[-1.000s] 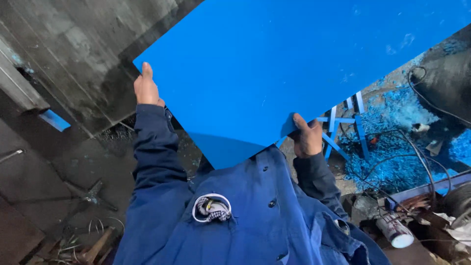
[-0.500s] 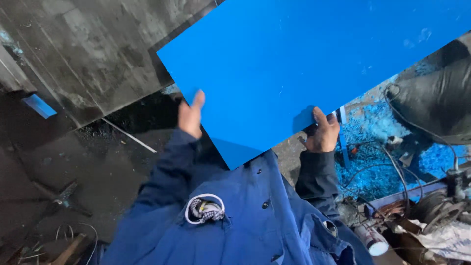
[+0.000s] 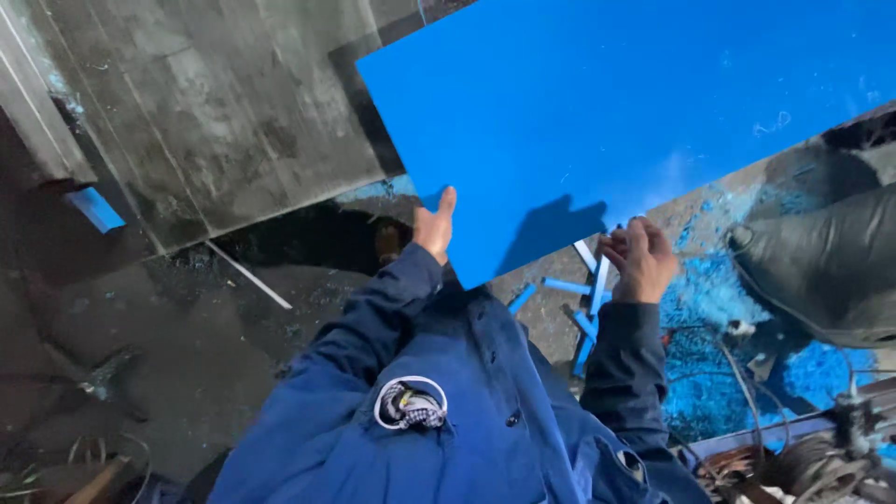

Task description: Cutting blue foam boards using a sliding table saw in a factory setting.

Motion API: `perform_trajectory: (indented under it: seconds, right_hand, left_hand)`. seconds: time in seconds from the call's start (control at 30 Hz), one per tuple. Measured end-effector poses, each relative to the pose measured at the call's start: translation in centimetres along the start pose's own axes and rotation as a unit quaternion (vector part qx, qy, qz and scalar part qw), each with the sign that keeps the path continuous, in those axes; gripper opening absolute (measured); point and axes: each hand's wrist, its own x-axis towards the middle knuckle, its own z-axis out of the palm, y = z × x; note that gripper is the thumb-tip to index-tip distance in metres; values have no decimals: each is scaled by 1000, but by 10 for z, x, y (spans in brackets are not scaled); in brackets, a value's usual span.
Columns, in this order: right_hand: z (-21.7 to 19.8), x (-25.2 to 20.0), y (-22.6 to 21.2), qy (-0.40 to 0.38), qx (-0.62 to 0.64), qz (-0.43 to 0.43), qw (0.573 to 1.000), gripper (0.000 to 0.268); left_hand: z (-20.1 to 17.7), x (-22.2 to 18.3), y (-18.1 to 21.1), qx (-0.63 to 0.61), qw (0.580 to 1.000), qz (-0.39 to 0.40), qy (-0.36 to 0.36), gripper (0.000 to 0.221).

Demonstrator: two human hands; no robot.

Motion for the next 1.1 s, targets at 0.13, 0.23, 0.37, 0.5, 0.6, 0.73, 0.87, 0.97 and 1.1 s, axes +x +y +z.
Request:
perform_trajectory:
  seconds: [0.13,0.23,0.37,0.5,0.6,0.73,0.87,0.97,1.1]
  right_hand:
    - [-19,15,19,23,-1,-103,994,48]
    - [-20,10,78,66,-183,-146,970,67]
    - [35,-22,75,-18,-322,-281,904,95]
    - [82,-39,64,-77,-510,-306,800,117]
    - [93,-37,66,-90,-573,-285,763,125]
    - [91,-32,54,-128,-564,-247,777,126]
    - [101,-14,52,-145,-566,-198,787,120]
    - [124,-8,37,-137,-560,-216,788,116]
    - [182,1,-4,-105,-554,-172,808,113]
  left_hand:
    - [44,21,15,118,991,-53,-30,80]
    - [65,-25,103,250,952,89,-151,87]
    - [69,-44,181,-93,903,200,-368,86]
    - [18,13,155,42,945,269,-181,63]
    - [-56,46,123,98,966,237,-25,55]
    - [-173,52,117,223,903,280,238,34]
    - [-290,50,153,206,862,368,283,19]
    - [-348,40,202,358,709,449,410,31]
    - [-417,59,258,468,654,374,462,63]
